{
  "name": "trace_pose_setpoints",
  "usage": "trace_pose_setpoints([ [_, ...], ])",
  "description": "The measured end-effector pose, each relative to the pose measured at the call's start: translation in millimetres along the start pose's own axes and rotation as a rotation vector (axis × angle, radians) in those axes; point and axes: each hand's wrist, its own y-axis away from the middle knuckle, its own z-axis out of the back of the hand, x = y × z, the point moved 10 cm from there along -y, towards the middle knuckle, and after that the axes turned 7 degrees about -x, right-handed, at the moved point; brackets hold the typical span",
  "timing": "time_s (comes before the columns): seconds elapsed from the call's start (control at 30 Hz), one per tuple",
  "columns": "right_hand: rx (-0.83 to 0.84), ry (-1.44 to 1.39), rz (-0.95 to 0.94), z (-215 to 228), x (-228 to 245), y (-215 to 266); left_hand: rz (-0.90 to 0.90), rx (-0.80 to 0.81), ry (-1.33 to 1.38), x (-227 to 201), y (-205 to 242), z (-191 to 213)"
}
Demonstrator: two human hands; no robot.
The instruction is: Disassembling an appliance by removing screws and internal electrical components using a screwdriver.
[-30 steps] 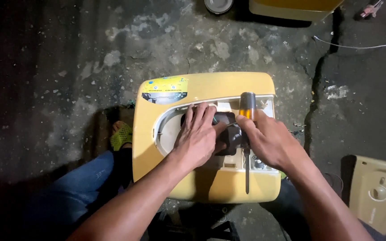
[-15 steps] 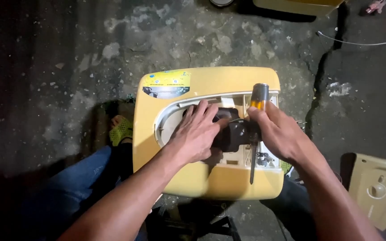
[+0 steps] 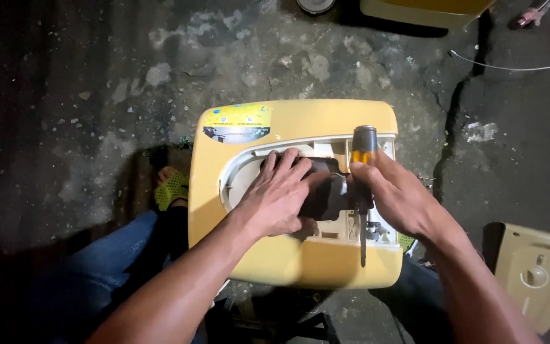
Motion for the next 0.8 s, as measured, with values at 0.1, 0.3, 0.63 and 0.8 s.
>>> trace_pose_setpoints([
  [0.1, 0.006, -0.034, 0.035, -4, -5, -5, 0.022, 0.04, -0.069, 2, -1, -12],
  [0.3, -0.01, 0.03, 0.031, -3, -2, -1, 0.059, 0.04, -0.153, -1, -2, -11],
  [0.63, 0.018, 0.322, 0.085, -15, 4, 0, 0.053, 0.132, -0.317, 9, 0, -59],
  [0.8, 0.045, 0.494, 0.145, -34, 22, 6, 0.044, -0.049, -0.374, 0, 2, -30],
])
